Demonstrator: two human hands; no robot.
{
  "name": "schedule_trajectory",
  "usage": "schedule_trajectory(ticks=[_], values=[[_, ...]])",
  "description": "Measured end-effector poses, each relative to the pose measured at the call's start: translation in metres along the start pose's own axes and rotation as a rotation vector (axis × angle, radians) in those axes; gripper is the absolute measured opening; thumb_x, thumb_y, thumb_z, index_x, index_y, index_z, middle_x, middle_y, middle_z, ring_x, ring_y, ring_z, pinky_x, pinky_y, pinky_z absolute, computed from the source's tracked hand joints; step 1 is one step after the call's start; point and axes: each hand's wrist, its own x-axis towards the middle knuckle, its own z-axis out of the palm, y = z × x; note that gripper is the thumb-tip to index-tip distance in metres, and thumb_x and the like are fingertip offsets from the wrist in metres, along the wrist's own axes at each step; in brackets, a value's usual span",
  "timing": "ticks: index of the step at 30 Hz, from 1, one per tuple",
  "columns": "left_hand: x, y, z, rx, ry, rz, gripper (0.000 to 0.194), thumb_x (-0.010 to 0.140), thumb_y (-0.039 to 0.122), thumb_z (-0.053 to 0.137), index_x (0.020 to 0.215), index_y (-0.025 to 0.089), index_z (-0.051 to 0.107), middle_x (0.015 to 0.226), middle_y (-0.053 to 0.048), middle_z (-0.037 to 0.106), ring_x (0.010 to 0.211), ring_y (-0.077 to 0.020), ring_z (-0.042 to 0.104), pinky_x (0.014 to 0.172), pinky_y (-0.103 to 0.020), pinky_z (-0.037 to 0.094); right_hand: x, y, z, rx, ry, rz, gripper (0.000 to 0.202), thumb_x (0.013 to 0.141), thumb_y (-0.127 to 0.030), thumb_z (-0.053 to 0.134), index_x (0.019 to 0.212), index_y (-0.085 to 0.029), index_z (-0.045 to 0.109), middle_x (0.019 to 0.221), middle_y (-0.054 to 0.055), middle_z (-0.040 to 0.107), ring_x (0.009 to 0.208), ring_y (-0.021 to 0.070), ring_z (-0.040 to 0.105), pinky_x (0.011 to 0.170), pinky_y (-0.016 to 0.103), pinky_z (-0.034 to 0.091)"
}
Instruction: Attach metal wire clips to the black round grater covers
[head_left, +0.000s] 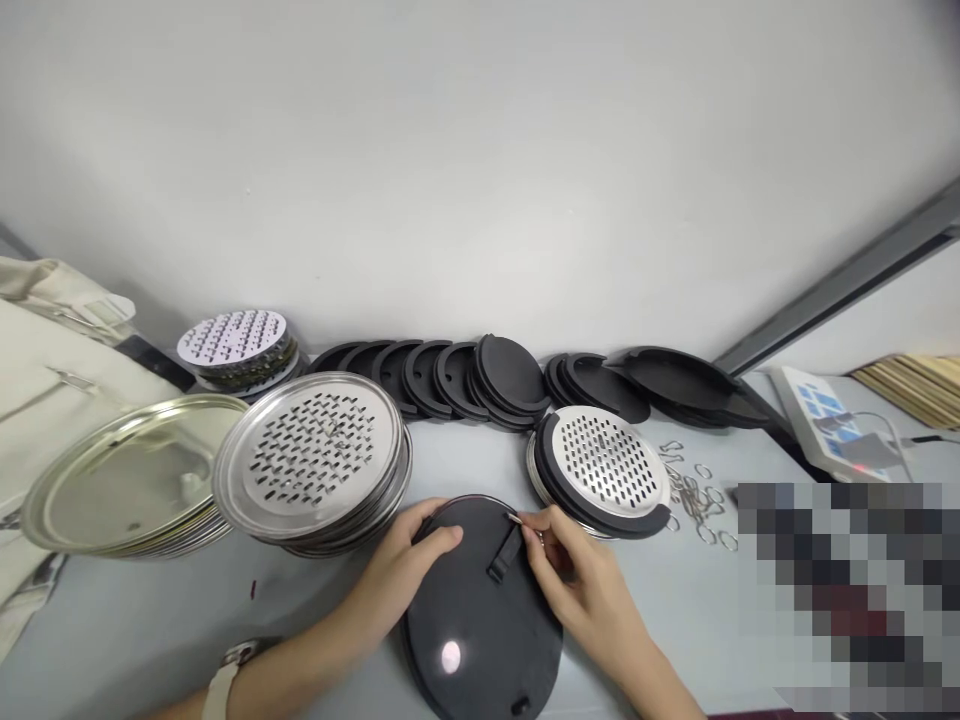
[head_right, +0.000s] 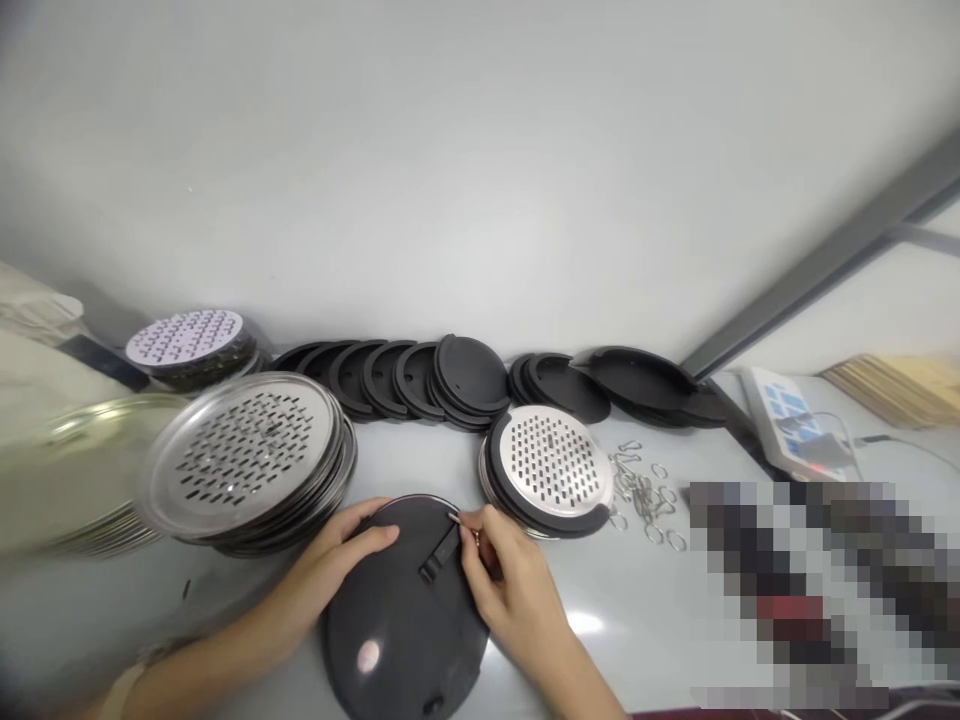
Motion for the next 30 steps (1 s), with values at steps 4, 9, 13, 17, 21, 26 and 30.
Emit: schedule_trajectory(ticks=[4,9,13,17,21,26,30], values=[[0.001,-0.001,0.0,-0.046,-0.001,-0.018,0.044,0.068,0.038,0.075,0.108,0.02,0.069,0.122,-0.009,0.066,0.119,-0.0309,0.056,0.1,-0.036,0.043,-0.002,-0.001,0.002,-0.001,0.064,-0.027,0.009,0.097,-0.023,0.048,0.101,-0.021,0.056,0.073,-0.002,0.049,0.064,0.0137,0.051,0.06,0.025,0.042],[0.001,0.0,0.0,-0.048,-0.014,-0.02,0.042,0.067,0.038,0.075,0.105,0.02,0.07,0.116,-0.009,0.069,0.114,-0.0315,0.06,0.099,-0.038,0.044,-0.004,-0.002,0.005,-0.048,0.115,-0.059,0.014,0.097,-0.019,0.048,0.104,-0.022,0.059,0.084,0.002,0.054,0.076,0.0158,0.057,0.069,0.026,0.046],[0.0,-0.001,0.0,-0.048,0.006,-0.023,0.043,0.068,0.038,0.075,0.107,0.021,0.07,0.117,-0.008,0.069,0.116,-0.0309,0.058,0.1,-0.038,0.043,-0.009,0.0,0.006,-0.068,0.156,-0.102,0.02,0.097,-0.015,0.047,0.112,-0.021,0.059,0.101,0.007,0.055,0.094,0.0172,0.059,0.083,0.027,0.047],[0.001,-0.002,-0.001,-0.048,0.019,-0.027,0.043,0.067,0.037,0.076,0.106,0.021,0.07,0.118,-0.008,0.068,0.116,-0.0311,0.058,0.1,-0.037,0.043,-0.011,0.004,0.006,-0.066,0.164,-0.124,0.032,0.097,-0.012,0.046,0.126,-0.021,0.055,0.099,0.007,0.056,0.091,0.016,0.06,0.082,0.025,0.049],[0.002,-0.004,-0.001,-0.051,0.019,-0.029,0.043,0.067,0.038,0.076,0.106,0.02,0.07,0.119,-0.008,0.068,0.117,-0.0314,0.058,0.099,-0.038,0.044,-0.012,0.007,0.006,-0.052,0.16,-0.17,0.036,0.096,-0.009,0.047,0.129,-0.022,0.055,0.097,0.006,0.058,0.089,0.0156,0.06,0.08,0.025,0.051],[0.002,-0.003,0.0,-0.028,0.019,-0.015,0.045,0.066,0.039,0.078,0.105,0.02,0.069,0.119,-0.009,0.067,0.117,-0.0317,0.057,0.1,-0.038,0.043,-0.013,0.009,0.006,-0.032,0.166,-0.185,0.038,0.095,-0.008,0.047,0.129,-0.022,0.057,0.096,0.007,0.059,0.086,0.0157,0.061,0.077,0.025,0.052],[0.002,-0.002,0.001,0.003,-0.002,0.008,0.048,0.069,0.045,0.076,0.109,0.019,0.068,0.122,-0.009,0.066,0.117,-0.0311,0.057,0.101,-0.039,0.042,-0.013,0.009,0.006,-0.016,0.175,-0.162,0.037,0.094,-0.008,0.048,0.127,-0.021,0.059,0.09,0.006,0.058,0.08,0.0149,0.06,0.072,0.024,0.052]])
